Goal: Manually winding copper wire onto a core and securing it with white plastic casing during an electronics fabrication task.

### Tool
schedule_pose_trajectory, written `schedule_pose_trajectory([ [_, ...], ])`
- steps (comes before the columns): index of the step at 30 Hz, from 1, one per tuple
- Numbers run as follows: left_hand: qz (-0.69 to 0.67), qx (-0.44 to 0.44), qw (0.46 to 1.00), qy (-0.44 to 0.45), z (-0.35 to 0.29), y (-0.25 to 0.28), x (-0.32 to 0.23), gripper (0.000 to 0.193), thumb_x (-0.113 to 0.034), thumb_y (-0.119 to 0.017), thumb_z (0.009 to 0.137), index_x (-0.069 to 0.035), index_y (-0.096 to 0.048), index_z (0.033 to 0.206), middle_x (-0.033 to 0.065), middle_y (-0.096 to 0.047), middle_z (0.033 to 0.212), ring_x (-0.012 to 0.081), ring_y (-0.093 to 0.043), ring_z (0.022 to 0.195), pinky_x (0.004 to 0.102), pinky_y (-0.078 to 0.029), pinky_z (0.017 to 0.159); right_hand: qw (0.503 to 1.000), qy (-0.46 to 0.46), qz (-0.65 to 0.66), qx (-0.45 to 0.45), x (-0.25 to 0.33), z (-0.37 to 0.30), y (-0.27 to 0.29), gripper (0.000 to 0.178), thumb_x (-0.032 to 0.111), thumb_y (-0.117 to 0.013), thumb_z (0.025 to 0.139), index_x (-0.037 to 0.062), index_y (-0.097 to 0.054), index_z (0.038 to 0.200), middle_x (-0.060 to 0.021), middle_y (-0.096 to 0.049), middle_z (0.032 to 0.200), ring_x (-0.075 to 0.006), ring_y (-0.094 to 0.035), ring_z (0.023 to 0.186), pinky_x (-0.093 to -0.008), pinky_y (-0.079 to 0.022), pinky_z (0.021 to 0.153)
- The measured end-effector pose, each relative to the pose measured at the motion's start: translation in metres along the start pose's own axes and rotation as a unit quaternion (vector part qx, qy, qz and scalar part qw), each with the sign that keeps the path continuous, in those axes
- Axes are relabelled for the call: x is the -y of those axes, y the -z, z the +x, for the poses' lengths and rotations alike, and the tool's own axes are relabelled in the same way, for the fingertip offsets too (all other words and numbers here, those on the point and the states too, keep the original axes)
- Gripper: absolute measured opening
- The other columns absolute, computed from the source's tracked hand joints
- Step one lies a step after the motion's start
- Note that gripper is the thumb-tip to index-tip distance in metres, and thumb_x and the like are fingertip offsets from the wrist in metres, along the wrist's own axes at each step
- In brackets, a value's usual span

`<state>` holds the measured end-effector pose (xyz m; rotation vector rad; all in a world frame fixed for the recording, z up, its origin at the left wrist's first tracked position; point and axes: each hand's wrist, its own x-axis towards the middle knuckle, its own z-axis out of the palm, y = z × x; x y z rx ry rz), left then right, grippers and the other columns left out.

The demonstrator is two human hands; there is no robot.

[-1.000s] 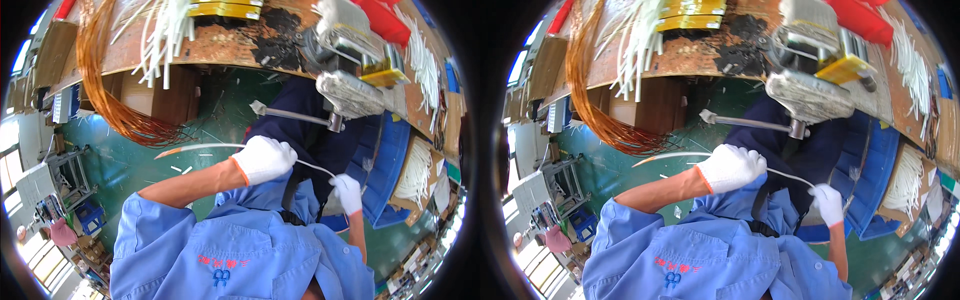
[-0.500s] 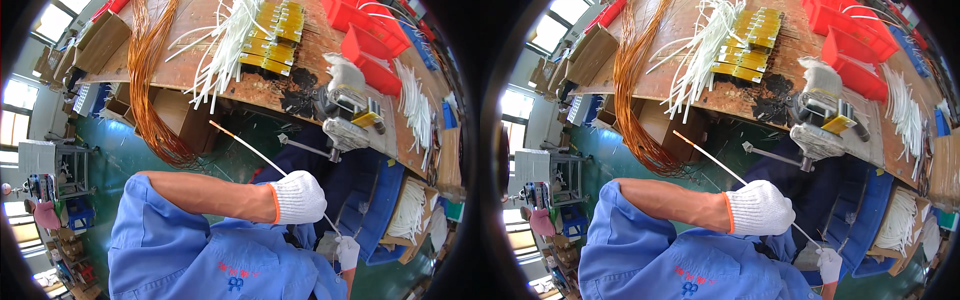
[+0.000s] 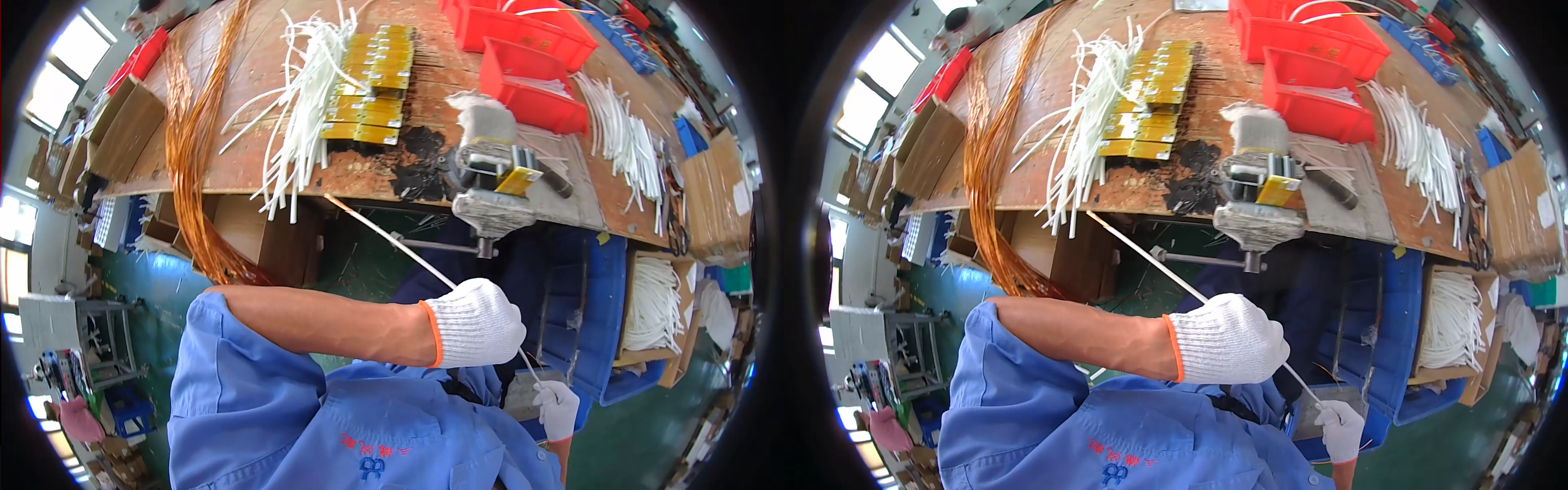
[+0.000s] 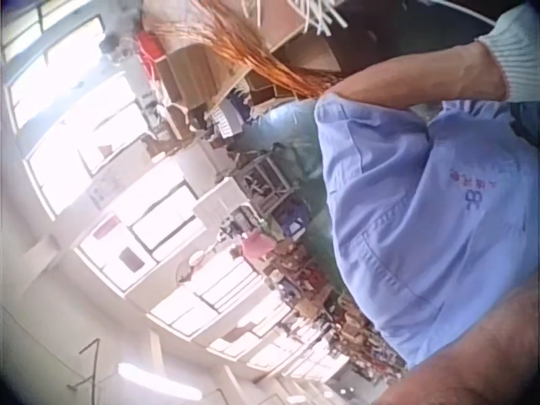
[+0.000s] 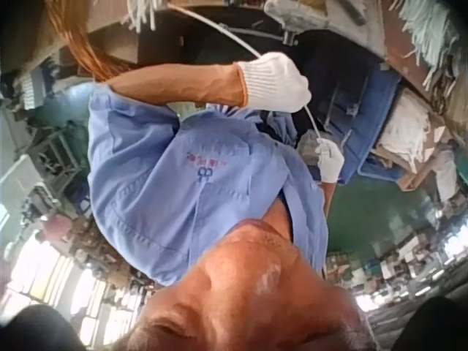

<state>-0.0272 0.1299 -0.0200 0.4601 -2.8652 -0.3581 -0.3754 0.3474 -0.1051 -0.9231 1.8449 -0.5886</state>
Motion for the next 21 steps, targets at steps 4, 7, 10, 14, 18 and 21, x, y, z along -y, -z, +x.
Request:
schedule_pose_trajectory([
  [4, -0.017, -0.02, 0.999, -0.04, 0.011, 0.005, 0.0, 0.012, -0.014, -0.076, 0.08, -0.006, -0.069, 0.084, 0.0106, -0.063, 0.072, 0.0285, -0.073, 0.059, 0.0419, -0.053, 0.044, 0.987, 0.156, -0.029, -0.037, 0.021, 0.004, -0.012, 0.015, 0.005, -0.068, 0.106, -0.0018, -0.082, 0.107, -0.0036, -0.073, 0.077, -0.0077, -0.063, 0.065, -0.0271, -0.047, 0.058],
  [7, 0.004, -0.026, 1.0, -0.015, 0.016, 0.01, -0.007, 0.009, -0.015, -0.073, 0.084, -0.008, -0.067, 0.084, 0.0084, -0.06, 0.072, 0.0255, -0.071, 0.057, 0.0395, -0.052, 0.044, 0.967, 0.239, -0.087, -0.003, 0.105, 0.019, -0.029, 0.016, 0.0, -0.071, 0.104, -0.0022, -0.083, 0.113, -0.0085, -0.079, 0.085, -0.0132, -0.072, 0.074, -0.031, -0.058, 0.071],
  [10, 0.055, -0.015, 0.998, 0.023, 0.008, 0.031, 0.008, 0.008, -0.017, -0.072, 0.088, -0.012, -0.067, 0.092, 0.0055, -0.059, 0.076, 0.0228, -0.069, 0.059, 0.0366, -0.052, 0.046, 0.972, 0.229, -0.018, 0.057, 0.159, 0.034, -0.032, 0.016, 0.002, -0.072, 0.104, -0.0018, -0.081, 0.117, -0.0113, -0.08, 0.087, -0.0162, -0.078, 0.077, -0.032, -0.062, 0.072],
  [14, 0.082, 0.069, 0.985, 0.133, -0.005, 0.06, 0.008, 0.009, -0.017, -0.072, 0.092, -0.016, -0.068, 0.1, 0.0045, -0.062, 0.081, 0.0249, -0.071, 0.064, 0.04, -0.054, 0.052, 0.935, 0.33, -0.101, 0.08, 0.198, 0.054, -0.029, 0.013, 0.008, -0.077, 0.102, 0.0014, -0.081, 0.112, -0.0125, -0.08, 0.091, -0.0234, -0.08, 0.08, -0.0351, -0.064, 0.075],
  [18, 0.056, 0.085, 0.98, 0.168, -0.014, 0.067, 0.013, 0.009, -0.018, -0.075, 0.096, -0.016, -0.07, 0.103, 0.0052, -0.063, 0.081, 0.0275, -0.072, 0.065, 0.0433, -0.055, 0.054, 0.881, 0.442, -0.144, 0.093, 0.214, 0.071, -0.035, 0.019, -0.003, -0.073, 0.099, 0.0015, -0.081, 0.116, -0.0116, -0.081, 0.092, -0.021, -0.082, 0.08, -0.0326, -0.066, 0.073],
  [21, 0.044, 0.061, 0.979, 0.191, -0.021, 0.067, 0.015, 0.01, -0.02, -0.076, 0.097, -0.016, -0.07, 0.103, 0.0045, -0.062, 0.079, 0.0269, -0.071, 0.064, 0.043, -0.055, 0.053, 0.862, 0.469, -0.163, 0.103, 0.228, 0.081, -0.038, 0.016, -0.001, -0.074, 0.097, 0.0046, -0.082, 0.11, -0.0115, -0.079, 0.09, -0.0246, -0.08, 0.076, -0.0348, -0.063, 0.068],
])
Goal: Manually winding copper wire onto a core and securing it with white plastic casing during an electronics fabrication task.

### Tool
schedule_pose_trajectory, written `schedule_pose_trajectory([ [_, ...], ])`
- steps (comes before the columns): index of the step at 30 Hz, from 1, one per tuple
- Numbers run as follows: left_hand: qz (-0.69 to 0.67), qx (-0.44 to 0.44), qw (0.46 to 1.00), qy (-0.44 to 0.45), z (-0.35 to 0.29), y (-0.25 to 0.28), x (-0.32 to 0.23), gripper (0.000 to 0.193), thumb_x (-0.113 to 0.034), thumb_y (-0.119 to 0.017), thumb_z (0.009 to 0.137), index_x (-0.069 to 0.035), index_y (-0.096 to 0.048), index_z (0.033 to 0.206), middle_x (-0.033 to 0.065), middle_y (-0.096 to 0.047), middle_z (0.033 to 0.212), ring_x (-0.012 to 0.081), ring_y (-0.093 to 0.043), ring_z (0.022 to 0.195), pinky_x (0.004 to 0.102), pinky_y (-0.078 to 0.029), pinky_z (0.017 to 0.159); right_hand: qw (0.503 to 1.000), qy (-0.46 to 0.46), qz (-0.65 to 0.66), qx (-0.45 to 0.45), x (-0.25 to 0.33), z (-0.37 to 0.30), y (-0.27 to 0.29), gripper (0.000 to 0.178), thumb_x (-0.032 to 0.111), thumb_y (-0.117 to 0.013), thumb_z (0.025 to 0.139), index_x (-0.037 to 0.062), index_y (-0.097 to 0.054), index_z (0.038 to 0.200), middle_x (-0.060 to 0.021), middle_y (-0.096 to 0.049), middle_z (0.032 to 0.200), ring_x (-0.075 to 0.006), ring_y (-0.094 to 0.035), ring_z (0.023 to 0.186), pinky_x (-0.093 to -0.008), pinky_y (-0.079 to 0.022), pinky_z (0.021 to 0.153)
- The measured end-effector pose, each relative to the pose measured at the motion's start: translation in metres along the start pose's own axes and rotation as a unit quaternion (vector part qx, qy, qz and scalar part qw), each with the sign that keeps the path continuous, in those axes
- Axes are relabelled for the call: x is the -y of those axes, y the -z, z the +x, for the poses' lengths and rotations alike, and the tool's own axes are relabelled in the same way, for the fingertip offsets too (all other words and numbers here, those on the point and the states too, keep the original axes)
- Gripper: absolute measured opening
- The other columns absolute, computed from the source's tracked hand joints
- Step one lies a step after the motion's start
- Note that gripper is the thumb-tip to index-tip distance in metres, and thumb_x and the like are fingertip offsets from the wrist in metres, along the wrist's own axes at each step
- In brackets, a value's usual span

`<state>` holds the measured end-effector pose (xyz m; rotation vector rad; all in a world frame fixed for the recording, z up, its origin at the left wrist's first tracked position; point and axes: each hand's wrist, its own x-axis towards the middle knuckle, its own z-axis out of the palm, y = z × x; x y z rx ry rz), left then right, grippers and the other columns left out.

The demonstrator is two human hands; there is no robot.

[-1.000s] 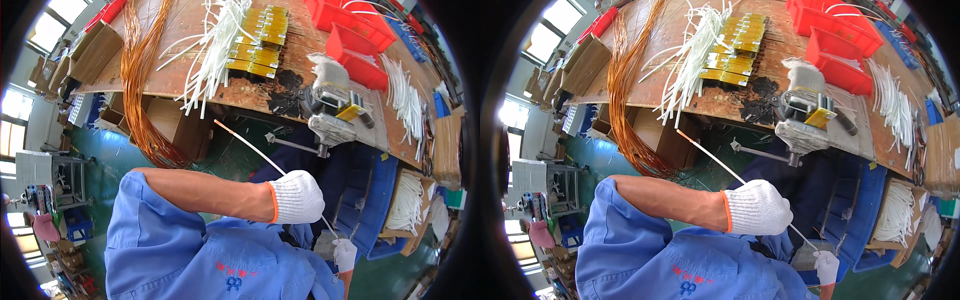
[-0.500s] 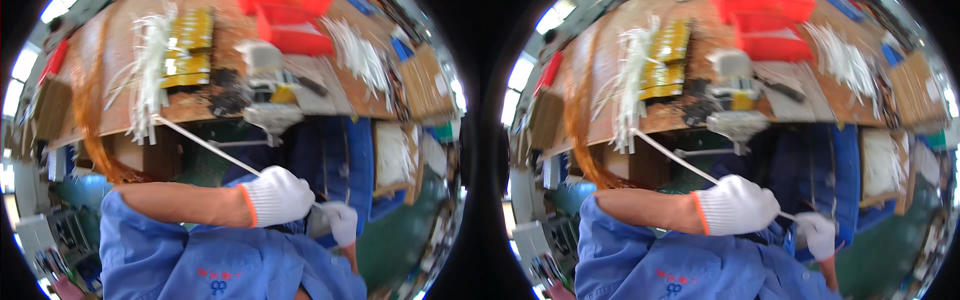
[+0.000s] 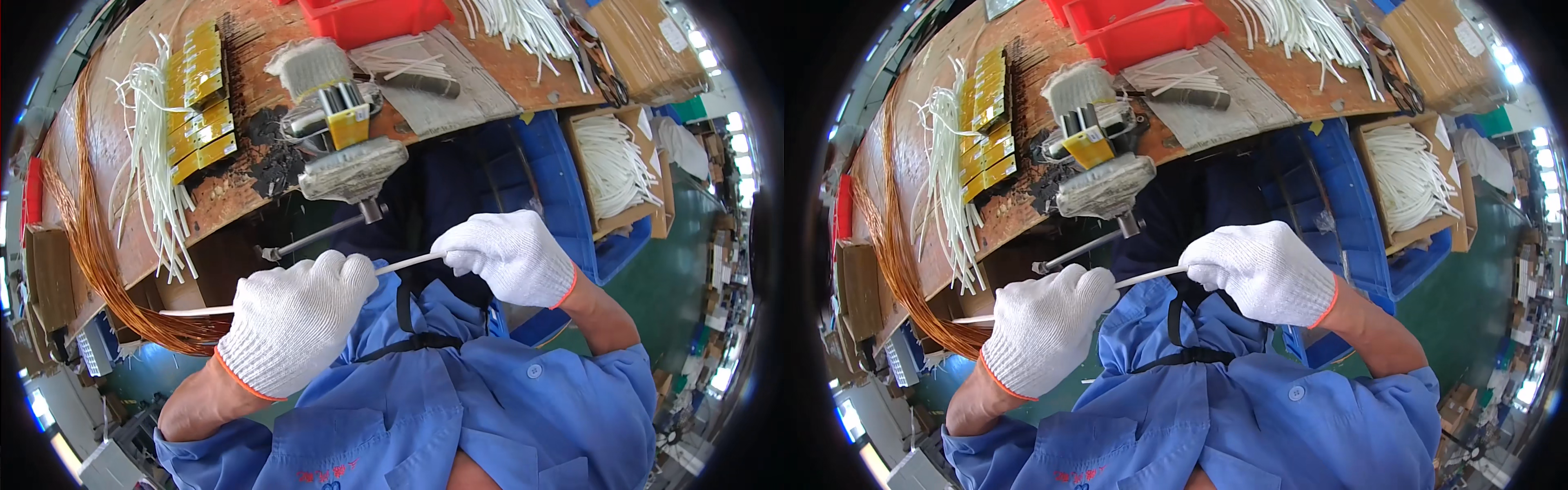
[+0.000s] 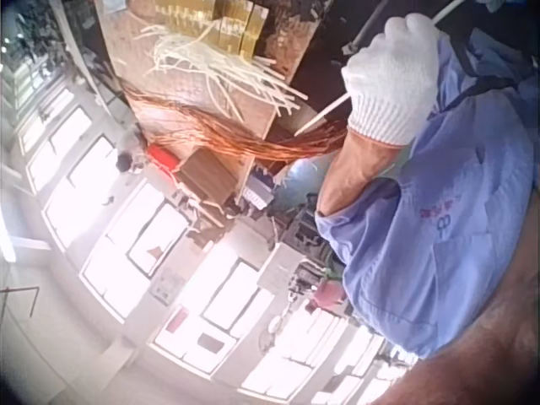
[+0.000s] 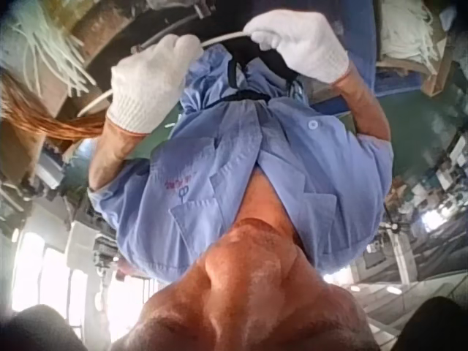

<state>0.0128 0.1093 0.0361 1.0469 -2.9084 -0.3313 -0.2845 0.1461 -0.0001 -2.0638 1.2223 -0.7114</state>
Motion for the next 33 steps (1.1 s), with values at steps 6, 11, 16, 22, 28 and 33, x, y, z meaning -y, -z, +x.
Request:
schedule_pose_trajectory([
  [6, -0.058, -0.12, 0.99, 0.04, 0.001, -0.01, 0.003, 0.014, -0.026, -0.075, 0.099, -0.014, -0.069, 0.102, 0.0028, -0.061, 0.077, 0.0229, -0.07, 0.063, 0.0383, -0.054, 0.051, 0.992, 0.088, -0.081, 0.027, 0.01, 0.045, 0.011, 0.013, 0.009, -0.083, 0.092, 0.0075, -0.079, 0.104, -0.011, -0.072, 0.083, -0.0331, -0.072, 0.07, -0.0421, -0.057, 0.061],
  [11, -0.048, -0.157, 0.986, 0.007, 0.008, -0.027, 0.004, 0.014, -0.017, -0.073, 0.086, -0.008, -0.067, 0.094, 0.0051, -0.062, 0.076, 0.024, -0.073, 0.063, 0.0388, -0.053, 0.046, 0.998, 0.007, -0.011, 0.065, -0.001, 0.035, 0.004, 0.023, -0.004, -0.074, 0.091, 0.0039, -0.082, 0.111, -0.0137, -0.071, 0.077, -0.0292, -0.067, 0.06, -0.0385, -0.05, 0.057],
  [16, -0.121, -0.143, 0.982, 0.0, 0.0, -0.031, 0.011, 0.01, -0.01, -0.075, 0.086, -0.003, -0.075, 0.093, 0.0135, -0.074, 0.085, 0.0318, -0.079, 0.076, 0.0455, -0.06, 0.055, 0.995, -0.008, 0.009, 0.104, -0.005, 0.04, 0.0, 0.022, 0.001, -0.069, 0.099, -0.0006, -0.081, 0.116, -0.0109, -0.068, 0.073, -0.0196, -0.066, 0.056, -0.0335, -0.048, 0.054],
  [22, -0.081, -0.15, 0.983, 0.064, 0.012, -0.025, 0.012, 0.006, -0.018, -0.072, 0.086, -0.014, -0.07, 0.089, 0.0046, -0.061, 0.086, 0.0234, -0.073, 0.072, 0.0377, -0.057, 0.047, 0.994, 0.01, -0.03, 0.102, 0.006, 0.057, 0.017, 0.035, -0.004, -0.076, 0.087, 0.0068, -0.083, 0.12, -0.0125, -0.07, 0.076, -0.0296, -0.069, 0.061, -0.038, -0.052, 0.057],
  [28, -0.189, -0.247, 0.918, 0.246, 0.011, 0.034, 0.053, 0.026, -0.007, -0.087, 0.089, -0.008, -0.085, 0.114, 0.0077, -0.063, 0.085, 0.0214, -0.065, 0.073, 0.0358, -0.052, 0.067, 0.983, 0.087, -0.146, -0.066, 0.032, 0.138, 0.068, 0.023, 0.006, -0.078, 0.099, 0.0056, -0.083, 0.121, -0.013, -0.077, 0.091, -0.0257, -0.075, 0.076, -0.037, -0.058, 0.07],
  [33, -0.25, -0.209, 0.903, 0.28, 0.038, 0.005, 0.054, 0.033, -0.007, -0.083, 0.093, -0.007, -0.082, 0.125, 0.0103, -0.066, 0.08, 0.0202, -0.063, 0.069, 0.035, -0.051, 0.066, 0.999, -0.005, -0.026, 0.02, -0.002, 0.173, 0.057, 0.023, 0.001, -0.073, 0.101, 0.0023, -0.082, 0.122, -0.0156, -0.082, 0.101, -0.0194, -0.077, 0.081, -0.0329, -0.06, 0.074],
])
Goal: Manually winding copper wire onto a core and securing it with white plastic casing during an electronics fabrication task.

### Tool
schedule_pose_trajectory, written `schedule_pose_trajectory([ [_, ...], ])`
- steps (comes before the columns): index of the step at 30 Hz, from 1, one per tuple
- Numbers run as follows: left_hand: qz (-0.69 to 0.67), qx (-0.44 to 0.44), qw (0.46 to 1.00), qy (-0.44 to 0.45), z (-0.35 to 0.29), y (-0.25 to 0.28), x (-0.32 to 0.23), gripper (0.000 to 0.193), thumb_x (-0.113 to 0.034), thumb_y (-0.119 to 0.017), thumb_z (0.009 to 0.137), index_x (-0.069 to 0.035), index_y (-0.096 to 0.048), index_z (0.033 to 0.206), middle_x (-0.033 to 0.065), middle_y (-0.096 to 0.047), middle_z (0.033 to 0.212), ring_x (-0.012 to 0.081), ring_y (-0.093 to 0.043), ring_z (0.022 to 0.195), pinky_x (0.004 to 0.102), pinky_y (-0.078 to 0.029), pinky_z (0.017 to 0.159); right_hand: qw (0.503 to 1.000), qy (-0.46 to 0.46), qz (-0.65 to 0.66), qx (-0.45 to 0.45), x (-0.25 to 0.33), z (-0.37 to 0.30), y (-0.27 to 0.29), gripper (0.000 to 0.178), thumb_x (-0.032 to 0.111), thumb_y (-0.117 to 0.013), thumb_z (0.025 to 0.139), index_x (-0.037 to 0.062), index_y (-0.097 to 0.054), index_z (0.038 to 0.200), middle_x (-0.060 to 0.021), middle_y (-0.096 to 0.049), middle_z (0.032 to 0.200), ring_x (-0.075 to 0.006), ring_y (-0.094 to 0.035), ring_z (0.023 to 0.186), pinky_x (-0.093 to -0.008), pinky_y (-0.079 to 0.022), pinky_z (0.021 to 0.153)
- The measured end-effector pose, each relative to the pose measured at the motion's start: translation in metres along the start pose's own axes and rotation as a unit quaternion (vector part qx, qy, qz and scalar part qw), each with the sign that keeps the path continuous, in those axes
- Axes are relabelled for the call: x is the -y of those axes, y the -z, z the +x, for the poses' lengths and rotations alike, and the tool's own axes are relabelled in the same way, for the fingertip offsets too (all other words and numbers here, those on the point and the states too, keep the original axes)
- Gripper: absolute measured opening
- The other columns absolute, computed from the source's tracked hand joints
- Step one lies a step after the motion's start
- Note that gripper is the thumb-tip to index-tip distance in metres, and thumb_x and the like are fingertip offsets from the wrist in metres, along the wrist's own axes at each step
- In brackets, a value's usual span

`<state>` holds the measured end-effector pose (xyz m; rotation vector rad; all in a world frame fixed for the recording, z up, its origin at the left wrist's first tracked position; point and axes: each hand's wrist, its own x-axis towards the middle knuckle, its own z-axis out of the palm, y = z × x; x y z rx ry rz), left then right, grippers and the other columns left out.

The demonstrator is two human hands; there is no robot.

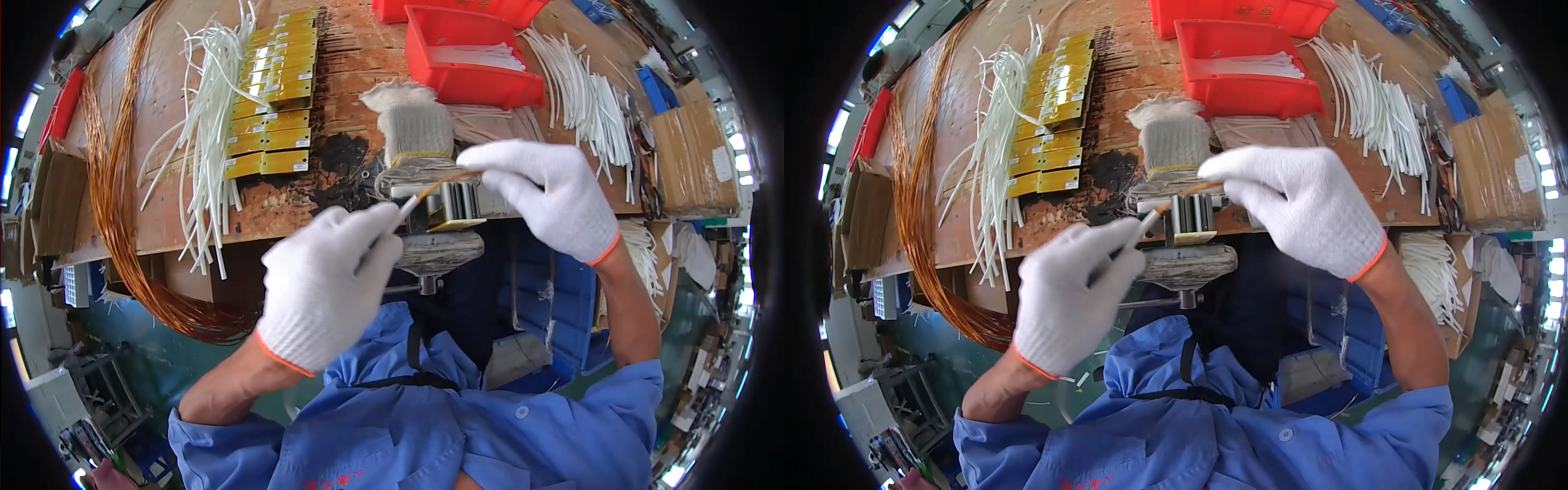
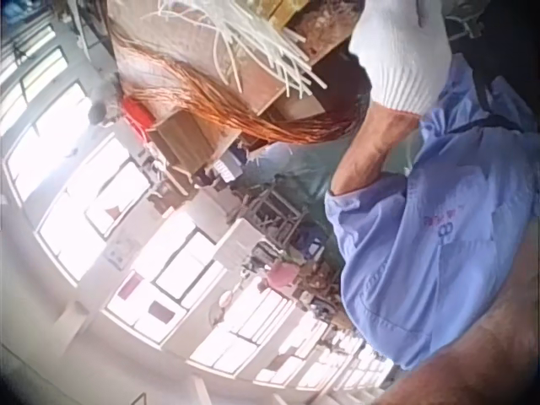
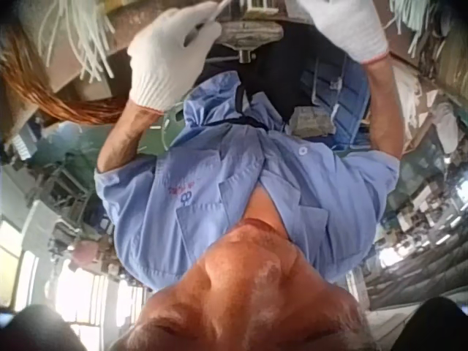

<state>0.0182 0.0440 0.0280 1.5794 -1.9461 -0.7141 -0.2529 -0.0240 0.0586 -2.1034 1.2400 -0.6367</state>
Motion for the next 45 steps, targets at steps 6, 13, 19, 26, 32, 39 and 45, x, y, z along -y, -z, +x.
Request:
schedule_pose_trajectory([
  [6, 0.056, -0.053, 0.997, -0.029, -0.015, -0.046, -0.016, 0.032, -0.009, -0.077, 0.098, -0.007, -0.075, 0.129, 0.0119, -0.07, 0.081, 0.0316, -0.072, 0.065, 0.0428, -0.057, 0.058, 0.996, -0.086, 0.034, -0.002, -0.006, -0.042, -0.019, 0.027, -0.003, -0.073, 0.1, 0.0015, -0.082, 0.125, -0.0183, -0.084, 0.109, -0.0208, -0.081, 0.094, -0.0325, -0.063, 0.084],
  [13, 0.011, -0.052, 0.997, -0.058, -0.008, -0.042, -0.01, 0.022, -0.009, -0.08, 0.097, -0.003, -0.08, 0.118, 0.0161, -0.072, 0.081, 0.0312, -0.074, 0.069, 0.0395, -0.058, 0.063, 0.997, -0.046, 0.055, 0.014, -0.021, -0.04, -0.023, 0.027, -0.003, -0.076, 0.098, 0.0011, -0.082, 0.124, -0.0203, -0.084, 0.113, -0.0265, -0.083, 0.101, -0.0344, -0.064, 0.091],
  [19, -0.127, -0.134, 0.983, -0.021, 0.007, -0.061, 0.013, 0.036, -0.003, -0.093, 0.081, -0.008, -0.085, 0.115, 0.0064, -0.063, 0.088, 0.0209, -0.065, 0.079, 0.0346, -0.055, 0.07, 0.991, 0.022, 0.099, 0.089, -0.042, -0.017, -0.003, 0.026, -0.002, -0.079, 0.095, 0.0036, -0.085, 0.119, -0.0176, -0.085, 0.11, -0.0257, -0.083, 0.101, -0.0366, -0.064, 0.092],
  [26, -0.191, -0.149, 0.969, -0.054, -0.004, -0.081, 0.016, 0.039, 0.011, -0.081, 0.086, -0.004, -0.079, 0.122, 0.0083, -0.068, 0.104, 0.0219, -0.063, 0.096, 0.0343, -0.052, 0.088, 0.99, 0.111, -0.075, -0.051, -0.082, 0.017, 0.052, 0.022, 0.018, -0.077, 0.103, 0.0072, -0.083, 0.121, -0.0142, -0.082, 0.103, -0.029, -0.08, 0.096, -0.0385, -0.063, 0.088],
  [32, -0.249, -0.182, 0.951, -0.025, -0.007, -0.1, 0.013, 0.034, 0.008, -0.084, 0.086, -0.003, -0.081, 0.119, 0.0088, -0.068, 0.106, 0.0207, -0.062, 0.098, 0.033, -0.05, 0.088, 0.977, -0.106, -0.092, -0.16, -0.223, 0.105, 0.105, 0.029, 0.027, -0.072, 0.1, 0.0054, -0.084, 0.115, -0.0161, -0.084, 0.111, -0.0325, -0.08, 0.102, -0.0426, -0.06, 0.094],
  [39, -0.22, -0.173, 0.959, -0.036, -0.004, -0.095, 0.015, 0.035, 0.008, -0.084, 0.086, 0.001, -0.083, 0.12, 0.0095, -0.072, 0.1, 0.0218, -0.067, 0.093, 0.033, -0.054, 0.088, 0.965, -0.128, -0.229, -0.01, -0.252, 0.156, 0.104, 0.035, 0.03, -0.077, 0.092, 0.005, -0.082, 0.117, -0.0185, -0.082, 0.117, -0.0367, -0.077, 0.108, -0.0465, -0.058, 0.096],
  [45, -0.243, -0.18, 0.953, -0.025, -0.005, -0.097, 0.015, 0.038, 0.009, -0.081, 0.088, 0.001, -0.083, 0.125, 0.01, -0.072, 0.102, 0.0214, -0.068, 0.093, 0.0326, -0.056, 0.088, 0.974, -0.069, -0.211, -0.049, -0.247, 0.151, 0.092, 0.027, 0.022, -0.077, 0.094, 0.0034, -0.08, 0.114, -0.0199, -0.078, 0.116, -0.0389, -0.074, 0.11, -0.0475, -0.056, 0.099],
])
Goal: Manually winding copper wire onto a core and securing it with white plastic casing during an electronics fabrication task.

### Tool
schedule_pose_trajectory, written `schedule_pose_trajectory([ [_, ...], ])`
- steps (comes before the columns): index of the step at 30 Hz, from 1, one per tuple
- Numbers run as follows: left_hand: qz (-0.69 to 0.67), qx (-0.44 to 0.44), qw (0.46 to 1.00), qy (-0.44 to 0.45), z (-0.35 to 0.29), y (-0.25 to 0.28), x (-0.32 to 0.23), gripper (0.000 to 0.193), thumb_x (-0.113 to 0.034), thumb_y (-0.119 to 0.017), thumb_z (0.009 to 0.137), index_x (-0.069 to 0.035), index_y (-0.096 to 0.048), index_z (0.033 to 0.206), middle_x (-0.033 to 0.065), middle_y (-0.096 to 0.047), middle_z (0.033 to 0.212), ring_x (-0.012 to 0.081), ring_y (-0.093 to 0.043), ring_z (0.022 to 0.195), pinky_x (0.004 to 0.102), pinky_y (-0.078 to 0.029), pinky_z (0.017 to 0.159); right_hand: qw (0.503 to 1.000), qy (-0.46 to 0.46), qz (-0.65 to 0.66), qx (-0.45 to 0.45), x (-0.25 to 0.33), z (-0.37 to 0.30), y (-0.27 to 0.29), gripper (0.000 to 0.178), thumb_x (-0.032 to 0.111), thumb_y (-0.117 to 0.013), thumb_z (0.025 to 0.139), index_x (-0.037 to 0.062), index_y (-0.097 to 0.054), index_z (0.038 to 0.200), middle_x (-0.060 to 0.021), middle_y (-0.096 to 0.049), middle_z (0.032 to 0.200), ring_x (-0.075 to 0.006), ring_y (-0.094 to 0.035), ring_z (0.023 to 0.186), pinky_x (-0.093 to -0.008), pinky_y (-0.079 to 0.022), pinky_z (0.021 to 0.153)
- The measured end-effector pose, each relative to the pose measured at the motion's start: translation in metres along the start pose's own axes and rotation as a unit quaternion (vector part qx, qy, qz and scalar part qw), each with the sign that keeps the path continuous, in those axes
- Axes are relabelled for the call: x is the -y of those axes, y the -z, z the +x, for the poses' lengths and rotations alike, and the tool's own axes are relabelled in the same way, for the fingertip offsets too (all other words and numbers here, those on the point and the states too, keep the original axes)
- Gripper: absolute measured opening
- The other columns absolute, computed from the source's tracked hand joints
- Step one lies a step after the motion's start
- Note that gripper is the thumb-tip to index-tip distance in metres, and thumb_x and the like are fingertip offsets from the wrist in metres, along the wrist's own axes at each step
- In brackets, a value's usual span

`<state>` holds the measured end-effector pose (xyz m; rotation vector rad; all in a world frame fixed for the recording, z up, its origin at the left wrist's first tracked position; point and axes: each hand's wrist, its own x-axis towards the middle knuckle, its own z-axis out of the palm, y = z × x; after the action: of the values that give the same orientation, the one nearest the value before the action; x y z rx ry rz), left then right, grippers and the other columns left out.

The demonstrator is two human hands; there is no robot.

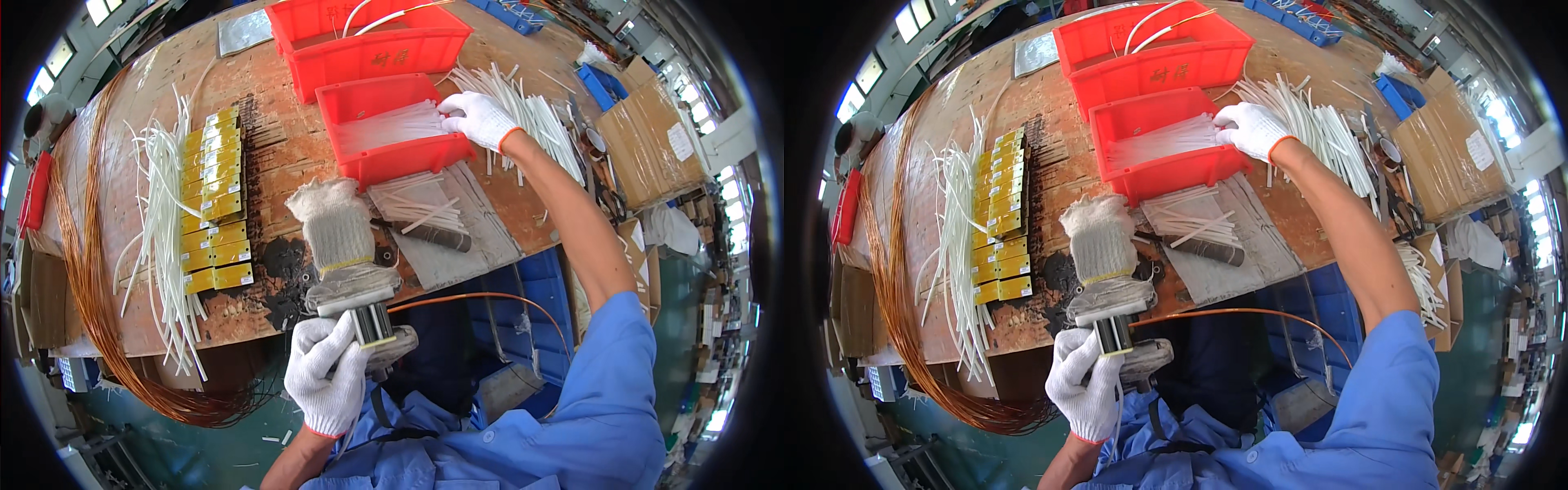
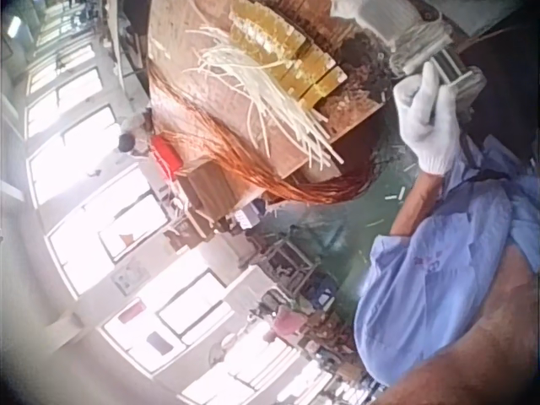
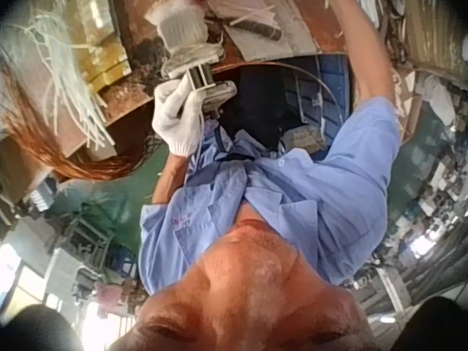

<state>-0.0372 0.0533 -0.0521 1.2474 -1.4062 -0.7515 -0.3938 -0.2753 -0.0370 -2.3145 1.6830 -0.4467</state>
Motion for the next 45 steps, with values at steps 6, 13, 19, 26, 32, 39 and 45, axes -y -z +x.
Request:
schedule_pose_trajectory([
  [6, 0.009, 0.003, 1.0, -0.005, 0.0, -0.001, -0.003, 0.039, 0.005, -0.086, 0.088, 0.001, -0.082, 0.127, 0.0102, -0.073, 0.104, 0.0208, -0.07, 0.094, 0.0319, -0.056, 0.087, 0.994, 0.066, -0.09, 0.015, -0.008, 0.004, 0.01, 0.028, 0.03, -0.069, 0.098, 0.0087, -0.084, 0.109, -0.0203, -0.08, 0.117, -0.0405, -0.074, 0.11, -0.0498, -0.057, 0.098],
  [13, 0.0, -0.021, 1.0, 0.021, -0.002, -0.002, -0.005, 0.039, 0.001, -0.086, 0.091, 0.0, -0.082, 0.129, 0.0109, -0.076, 0.108, 0.0187, -0.072, 0.097, 0.0301, -0.057, 0.087, 0.992, 0.024, -0.082, -0.098, 0.023, -0.025, 0.036, 0.03, 0.036, -0.069, 0.096, 0.0104, -0.084, 0.102, -0.0184, -0.081, 0.107, -0.0389, -0.076, 0.098, -0.0482, -0.06, 0.09],
  [19, -0.009, -0.028, 0.999, 0.038, -0.003, -0.01, -0.008, 0.037, 0.001, -0.085, 0.092, 0.0, -0.082, 0.13, 0.0104, -0.075, 0.108, 0.0179, -0.072, 0.097, 0.0295, -0.057, 0.088, 0.993, -0.08, 0.057, -0.067, -0.003, -0.022, 0.032, 0.024, 0.022, -0.068, 0.094, 0.0087, -0.085, 0.105, -0.0181, -0.082, 0.115, -0.0352, -0.079, 0.098, -0.0432, -0.061, 0.088],
  [26, 0.026, -0.019, 0.999, 0.013, -0.006, -0.008, -0.007, 0.037, 0.004, -0.079, 0.095, -0.002, -0.081, 0.131, 0.0105, -0.074, 0.106, 0.0201, -0.072, 0.094, 0.0304, -0.057, 0.089, 0.993, -0.038, 0.076, 0.087, -0.019, -0.004, 0.016, 0.035, 0.019, -0.078, 0.092, 0.0049, -0.082, 0.124, -0.014, -0.084, 0.11, -0.0261, -0.079, 0.096, -0.0419, -0.063, 0.084],
  [32, 0.0, -0.021, 1.0, -0.007, -0.01, -0.007, 0.0, 0.04, 0.009, -0.078, 0.092, 0.001, -0.081, 0.131, 0.0117, -0.073, 0.109, 0.0204, -0.069, 0.097, 0.0321, -0.056, 0.09, 0.998, 0.044, -0.034, 0.042, -0.012, 0.006, 0.003, 0.022, 0.023, -0.071, 0.093, 0.007, -0.083, 0.104, -0.018, -0.082, 0.109, -0.0371, -0.077, 0.107, -0.0474, -0.059, 0.096],
  [39, 0.032, -0.016, 0.999, 0.008, -0.008, -0.006, -0.003, 0.04, 0.005, -0.08, 0.092, -0.001, -0.081, 0.131, 0.0121, -0.074, 0.108, 0.0224, -0.072, 0.096, 0.0326, -0.057, 0.09, 0.987, -0.028, 0.122, -0.096, 0.017, -0.03, 0.032, 0.018, 0.019, -0.072, 0.098, 0.0096, -0.083, 0.109, -0.0124, -0.082, 0.108, -0.0279, -0.079, 0.09, -0.0422, -0.063, 0.085],
  [45, 0.033, -0.016, 0.999, 0.015, -0.006, -0.007, -0.005, 0.037, -0.004, -0.083, 0.096, -0.004, -0.081, 0.133, 0.0125, -0.075, 0.108, 0.022, -0.074, 0.096, 0.0323, -0.059, 0.087, 0.952, 0.057, 0.252, -0.166, 0.138, -0.14, 0.14, 0.023, 0.015, -0.061, 0.116, -0.0018, -0.075, 0.124, -0.0015, -0.065, 0.094, -0.0092, -0.067, 0.082, -0.0272, -0.06, 0.073],
])
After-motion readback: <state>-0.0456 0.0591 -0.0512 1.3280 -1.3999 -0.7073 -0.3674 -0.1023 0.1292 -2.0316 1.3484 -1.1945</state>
